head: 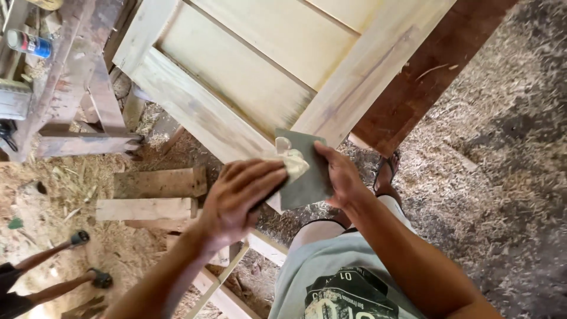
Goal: The recorder is applying putty to gaps in a wooden door frame using a putty knife and sandpaper.
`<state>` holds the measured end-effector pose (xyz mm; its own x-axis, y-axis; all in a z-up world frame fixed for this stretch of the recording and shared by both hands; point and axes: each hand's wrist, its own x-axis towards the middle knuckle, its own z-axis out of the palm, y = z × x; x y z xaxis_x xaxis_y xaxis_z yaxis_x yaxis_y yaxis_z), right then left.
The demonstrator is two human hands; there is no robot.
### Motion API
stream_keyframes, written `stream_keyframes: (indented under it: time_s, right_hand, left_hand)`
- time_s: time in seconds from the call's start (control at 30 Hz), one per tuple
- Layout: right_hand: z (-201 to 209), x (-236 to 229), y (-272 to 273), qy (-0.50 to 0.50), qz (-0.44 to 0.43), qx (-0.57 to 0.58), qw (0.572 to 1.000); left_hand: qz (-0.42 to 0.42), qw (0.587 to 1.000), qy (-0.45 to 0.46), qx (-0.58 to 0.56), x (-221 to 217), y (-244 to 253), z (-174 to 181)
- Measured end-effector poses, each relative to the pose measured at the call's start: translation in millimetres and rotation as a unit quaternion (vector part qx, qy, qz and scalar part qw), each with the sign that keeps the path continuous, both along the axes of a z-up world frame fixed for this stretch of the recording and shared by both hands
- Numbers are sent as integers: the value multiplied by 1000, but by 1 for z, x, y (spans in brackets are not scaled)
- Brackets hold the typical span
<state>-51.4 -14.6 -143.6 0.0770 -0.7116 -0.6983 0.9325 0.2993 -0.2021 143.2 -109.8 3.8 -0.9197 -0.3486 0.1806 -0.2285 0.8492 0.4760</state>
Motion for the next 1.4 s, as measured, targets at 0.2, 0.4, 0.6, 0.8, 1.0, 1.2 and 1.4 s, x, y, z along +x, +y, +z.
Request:
stream_keyframes:
  time_s: [0.2, 0.4, 0.6, 0.8, 1.0, 1.2, 1.4]
  right_hand:
    - [41, -4, 9, -8, -20, -99, 995]
    - [60, -20, 21, 39, -12, -90, 995]
    - [58, -82, 46, -19, 8, -275, 961]
    - [25, -154, 113, 109, -88, -189, 972]
    - [3, -150, 153, 85, -115, -192, 971]
    - [-11, -138, 187, 156, -145, -107, 971]
    - [-27, -132, 196, 141, -159, -21, 977]
  left_hand:
    - [21, 981, 114, -158, 10, 38, -19]
    - [106, 961, 209, -144, 13, 62, -52]
    - [148, 965, 159, -145, 45, 42, -132]
    - [180, 983, -39, -5, 27, -6, -132]
    - [37, 989, -143, -32, -22, -44, -171]
    - [-31, 961, -274, -24, -45, -50, -176]
    - [-52, 967, -249, -30, -17, -32, -178]
